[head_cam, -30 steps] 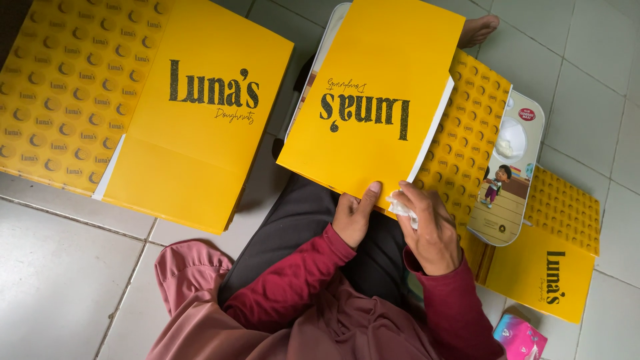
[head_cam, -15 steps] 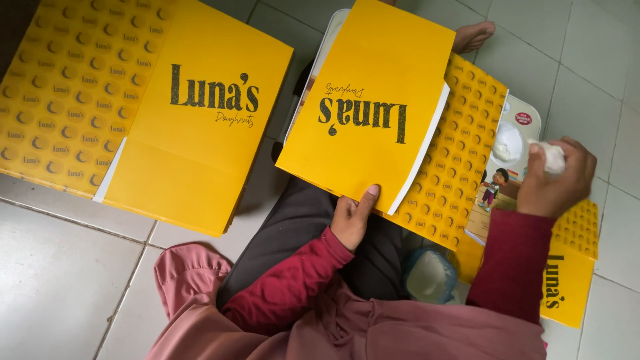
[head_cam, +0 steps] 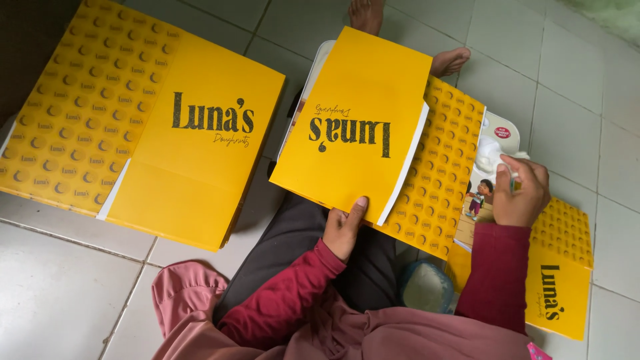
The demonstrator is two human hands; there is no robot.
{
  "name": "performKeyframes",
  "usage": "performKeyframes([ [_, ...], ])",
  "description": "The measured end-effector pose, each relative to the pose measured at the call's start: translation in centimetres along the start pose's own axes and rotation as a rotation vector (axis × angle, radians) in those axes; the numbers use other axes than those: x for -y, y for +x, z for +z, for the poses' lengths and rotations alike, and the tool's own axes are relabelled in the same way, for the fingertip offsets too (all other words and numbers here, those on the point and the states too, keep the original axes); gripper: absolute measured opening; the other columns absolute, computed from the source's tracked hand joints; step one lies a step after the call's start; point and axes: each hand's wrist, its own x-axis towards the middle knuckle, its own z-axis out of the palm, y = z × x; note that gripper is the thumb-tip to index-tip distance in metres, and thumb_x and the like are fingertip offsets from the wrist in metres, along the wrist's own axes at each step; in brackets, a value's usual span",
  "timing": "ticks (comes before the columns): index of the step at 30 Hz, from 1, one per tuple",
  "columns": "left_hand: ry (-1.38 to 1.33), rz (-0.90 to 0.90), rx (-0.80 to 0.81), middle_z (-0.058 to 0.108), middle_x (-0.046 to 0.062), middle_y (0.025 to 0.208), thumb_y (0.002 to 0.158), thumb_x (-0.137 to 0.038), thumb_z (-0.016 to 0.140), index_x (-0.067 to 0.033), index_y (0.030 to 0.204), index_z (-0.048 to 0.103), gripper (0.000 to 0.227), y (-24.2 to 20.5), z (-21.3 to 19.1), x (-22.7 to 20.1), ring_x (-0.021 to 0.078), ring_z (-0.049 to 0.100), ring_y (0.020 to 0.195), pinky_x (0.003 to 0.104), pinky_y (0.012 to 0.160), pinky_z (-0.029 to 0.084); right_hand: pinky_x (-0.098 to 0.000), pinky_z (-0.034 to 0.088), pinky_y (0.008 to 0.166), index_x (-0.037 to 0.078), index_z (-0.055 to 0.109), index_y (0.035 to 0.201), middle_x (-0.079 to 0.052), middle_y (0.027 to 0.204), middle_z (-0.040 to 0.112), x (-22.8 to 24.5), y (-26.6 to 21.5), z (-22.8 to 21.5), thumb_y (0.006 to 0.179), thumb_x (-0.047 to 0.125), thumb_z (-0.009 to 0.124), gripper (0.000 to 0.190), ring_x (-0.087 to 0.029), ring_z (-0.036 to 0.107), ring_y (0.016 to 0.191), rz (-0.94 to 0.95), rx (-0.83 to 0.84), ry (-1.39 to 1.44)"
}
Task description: Apply glue to the edges of cardboard boxes and press them together to assemble.
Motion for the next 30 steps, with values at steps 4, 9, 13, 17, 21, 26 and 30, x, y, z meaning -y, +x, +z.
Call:
performKeyframes([
  [4,0.016,-0.032,-0.030,0.025,-0.010,0.045,0.099,-0.037,0.065,-0.0214,0.047,0.030,0.065,-0.1,0.0,0.4,0.0045,0.020,0.041,0.026,0.045,0.013,-0.0408,0.049,0.077,0.005,0.081,0.121,-0.012,0.108,0.063,0.1,0.2,-0.4,0.100,-0.004,0.079,0.023,-0.028,0.059,0.090,-0.046,0.010,-0.026],
  [9,-0.046,-0.019,0.013,0.051,0.002,0.063,0.103,-0.033,0.064,-0.0106,0.073,0.055,0.039,1.4,-1.4,6.5,0.0096,0.043,0.056,0.029,0.058,0.036,-0.0460,0.046,0.096,0.006,0.077,0.126,-0.016,0.122,0.064,1.9,2.4,1.3,0.103,0.006,0.071,0.024,-0.034,0.057,0.114,-0.047,0.179,0.071],
  [13,-0.076,-0.039,0.034,0.076,0.015,0.086,0.106,-0.030,0.064,0.0019,0.103,0.076,0.034,1.8,-3.2,11.9,0.0156,0.066,0.075,0.034,0.074,0.059,-0.0572,0.036,0.109,0.006,0.071,0.130,-0.023,0.134,0.057,8.6,4.2,1.6,0.107,-0.001,0.057,0.028,-0.043,0.049,0.126,-0.172,0.279,0.163],
  [17,-0.074,-0.027,0.039,0.075,0.016,0.087,0.106,-0.029,0.064,0.0034,0.104,0.076,0.035,1.5,-2.1,7.7,0.0174,0.066,0.078,0.037,0.077,0.058,-0.0504,0.040,0.104,0.019,0.077,0.127,-0.014,0.124,0.057,12.6,4.0,2.5,0.103,-0.004,0.057,0.039,-0.034,0.055,0.116,-0.354,0.243,0.173],
  [21,-0.090,0.006,0.050,0.076,0.015,0.090,0.106,-0.030,0.062,0.0015,0.106,0.076,0.034,1.8,-1.9,7.9,0.0167,0.066,0.081,0.037,0.079,0.059,-0.0449,0.040,0.096,0.021,0.079,0.113,-0.009,0.113,0.057,15.1,3.1,1.9,0.102,-0.002,0.060,0.032,-0.029,0.056,0.105,-0.477,0.207,0.015],
  [26,-0.113,0.017,0.060,0.076,0.016,0.092,0.107,-0.029,0.062,0.0021,0.107,0.076,0.034,2.2,-2.5,11.7,0.0178,0.067,0.083,0.037,0.080,0.058,-0.0419,0.039,0.090,0.021,0.080,0.108,-0.007,0.108,0.057,15.1,1.9,1.8,0.102,-0.001,0.059,0.030,-0.025,0.055,0.101,-0.497,0.214,0.002],
  [30,-0.112,0.022,0.064,0.076,0.016,0.093,0.106,-0.029,0.062,0.0030,0.108,0.075,0.035,1.5,-1.3,4.8,0.0185,0.067,0.085,0.039,0.083,0.058,-0.0423,0.039,0.094,0.019,0.079,0.103,-0.005,0.106,0.055,15.0,1.6,1.0,0.099,-0.009,0.055,0.037,-0.025,0.054,0.104,-0.403,0.223,0.202],
])
